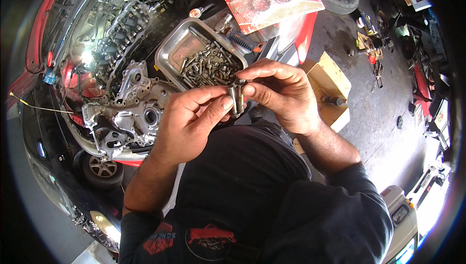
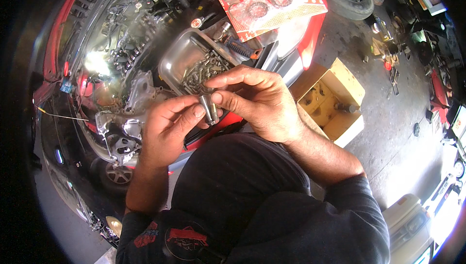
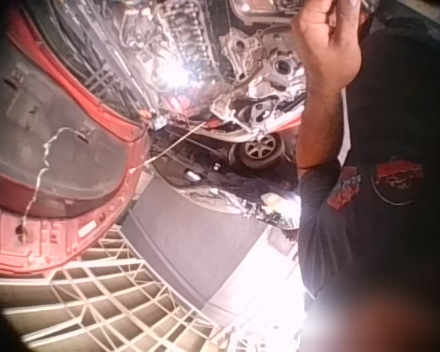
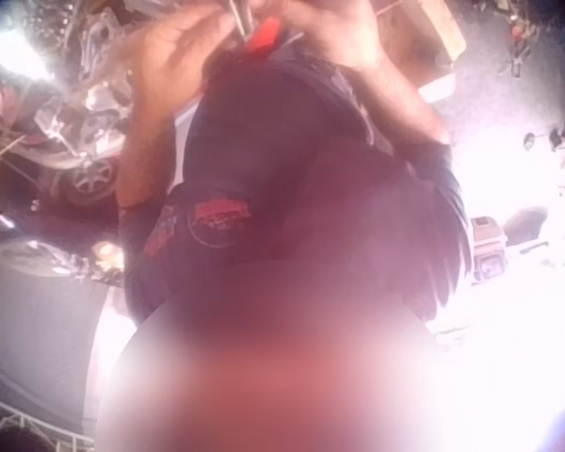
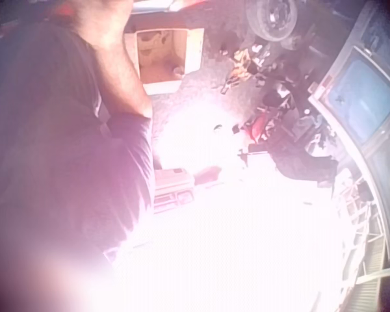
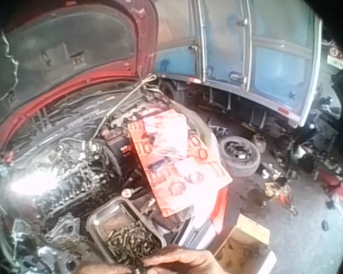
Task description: The person removes bolts from a metal engine cover, places them into a tray, and then handles a black rubber gasket, positioning it over the engine block. The person also picks up and examines small cylindrical metal parts from the tray.
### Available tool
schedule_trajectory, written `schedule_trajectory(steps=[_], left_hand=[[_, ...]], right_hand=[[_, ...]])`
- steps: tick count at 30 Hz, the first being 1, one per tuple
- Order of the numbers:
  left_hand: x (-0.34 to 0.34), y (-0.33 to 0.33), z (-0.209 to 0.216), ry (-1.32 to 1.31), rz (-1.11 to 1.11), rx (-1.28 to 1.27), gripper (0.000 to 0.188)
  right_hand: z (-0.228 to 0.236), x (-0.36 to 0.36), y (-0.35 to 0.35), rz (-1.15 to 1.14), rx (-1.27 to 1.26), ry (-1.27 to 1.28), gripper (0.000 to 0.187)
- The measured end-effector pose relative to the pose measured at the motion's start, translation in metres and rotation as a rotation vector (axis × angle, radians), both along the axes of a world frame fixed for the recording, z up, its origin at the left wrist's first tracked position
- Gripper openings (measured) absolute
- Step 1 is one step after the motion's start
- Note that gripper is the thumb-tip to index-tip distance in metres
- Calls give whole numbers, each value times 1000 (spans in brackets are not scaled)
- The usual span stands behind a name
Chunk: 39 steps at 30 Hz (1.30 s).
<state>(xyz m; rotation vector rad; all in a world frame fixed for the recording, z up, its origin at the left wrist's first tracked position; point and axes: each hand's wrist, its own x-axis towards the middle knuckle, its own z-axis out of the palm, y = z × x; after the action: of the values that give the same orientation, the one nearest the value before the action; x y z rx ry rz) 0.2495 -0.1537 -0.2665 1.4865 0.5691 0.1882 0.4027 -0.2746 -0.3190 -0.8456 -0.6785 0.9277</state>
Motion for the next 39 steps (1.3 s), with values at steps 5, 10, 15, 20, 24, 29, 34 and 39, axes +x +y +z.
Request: schedule_trajectory(steps=[5,10,15,20,24,29,34,39], left_hand=[[3,1,2,27,-2,-35,21],[-10,7,-17,-1,22,-24,17],[-56,21,-57,185,150,168,15],[-111,5,-91,233,514,-156,17],[-133,-18,-102,97,614,-317,18],[-148,-45,-106,124,697,-286,19],[-176,-68,-113,22,956,-558,23],[-206,-78,-123,-222,1084,-879,26]], right_hand=[[-10,4,-3,-22,-61,72,22],[-32,10,-7,-42,-157,100,22],[-68,7,-2,90,-504,48,25],[-91,-26,-2,355,-623,-95,29],[-93,-30,9,499,-698,-242,28],[-88,-34,28,652,-660,-50,26],[-74,-68,55,1012,-631,-267,33],[-58,-146,87,1063,-8,-877,27]])
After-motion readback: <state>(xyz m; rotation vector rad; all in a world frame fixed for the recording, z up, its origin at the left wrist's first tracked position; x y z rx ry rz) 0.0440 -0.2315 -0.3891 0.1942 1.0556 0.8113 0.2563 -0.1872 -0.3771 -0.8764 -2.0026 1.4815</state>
